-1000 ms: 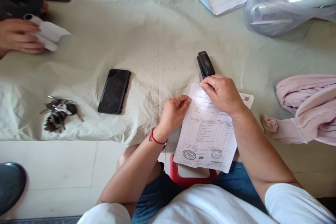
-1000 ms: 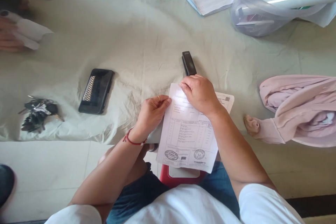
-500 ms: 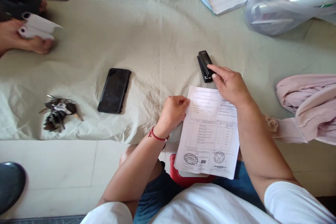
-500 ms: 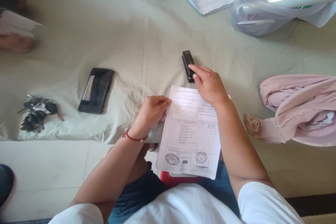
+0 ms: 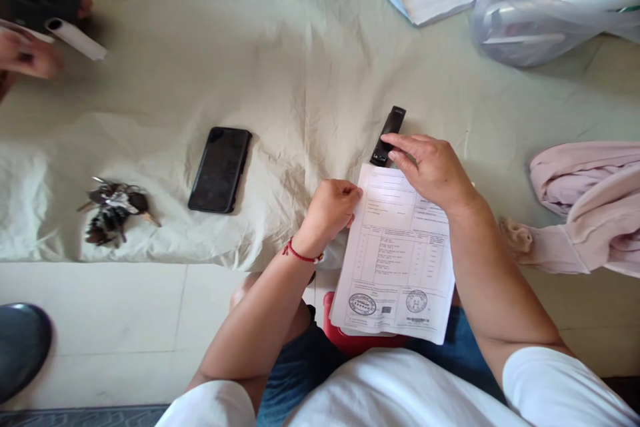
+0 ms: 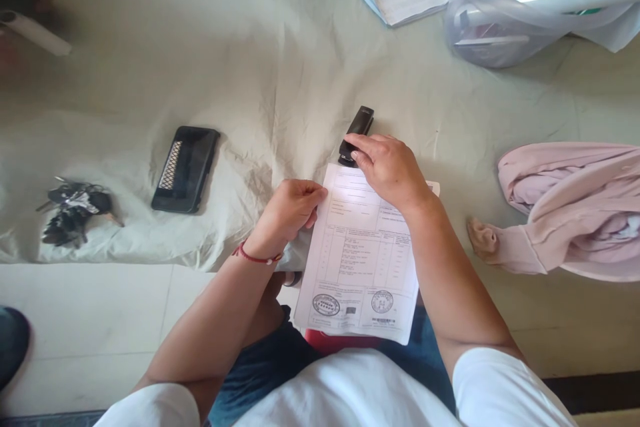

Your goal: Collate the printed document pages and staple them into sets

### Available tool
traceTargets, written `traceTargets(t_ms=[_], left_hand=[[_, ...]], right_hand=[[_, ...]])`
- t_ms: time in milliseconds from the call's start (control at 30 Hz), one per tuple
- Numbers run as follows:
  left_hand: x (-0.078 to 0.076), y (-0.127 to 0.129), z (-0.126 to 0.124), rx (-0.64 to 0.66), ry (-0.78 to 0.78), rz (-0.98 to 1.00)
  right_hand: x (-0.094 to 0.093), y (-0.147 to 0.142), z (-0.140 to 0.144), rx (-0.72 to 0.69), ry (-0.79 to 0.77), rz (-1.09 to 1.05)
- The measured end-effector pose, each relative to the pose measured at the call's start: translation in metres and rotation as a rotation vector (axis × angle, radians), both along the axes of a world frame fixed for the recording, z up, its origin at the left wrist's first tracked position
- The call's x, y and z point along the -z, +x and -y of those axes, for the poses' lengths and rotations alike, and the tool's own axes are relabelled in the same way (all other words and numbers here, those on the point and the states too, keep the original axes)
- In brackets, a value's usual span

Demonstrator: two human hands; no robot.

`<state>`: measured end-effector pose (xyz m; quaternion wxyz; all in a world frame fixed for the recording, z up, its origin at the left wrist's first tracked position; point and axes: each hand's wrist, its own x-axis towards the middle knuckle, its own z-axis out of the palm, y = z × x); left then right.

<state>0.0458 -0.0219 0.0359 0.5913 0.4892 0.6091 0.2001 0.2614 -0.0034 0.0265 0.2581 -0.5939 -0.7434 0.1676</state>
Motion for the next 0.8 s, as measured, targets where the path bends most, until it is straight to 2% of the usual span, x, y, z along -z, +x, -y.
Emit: traceTargets(t_ms=[333,567,800], left_hand=[[0.002,-0.001,-0.006,0.02,-0.048,-0.003],[0.006,-0.003,-0.007,0.031,-0.023,0.047],[0.006,-0.001,-0.007,0.005,-0.03,0.054]], right_hand=[[-0.005,0.004,0.006,-0.1,-0.031,-0.028],[-0.007,0.008,0.008,-0.142,-0.064,-0.016],[-0.013,0.002,0.007,-0.068,0.077,-0.011]])
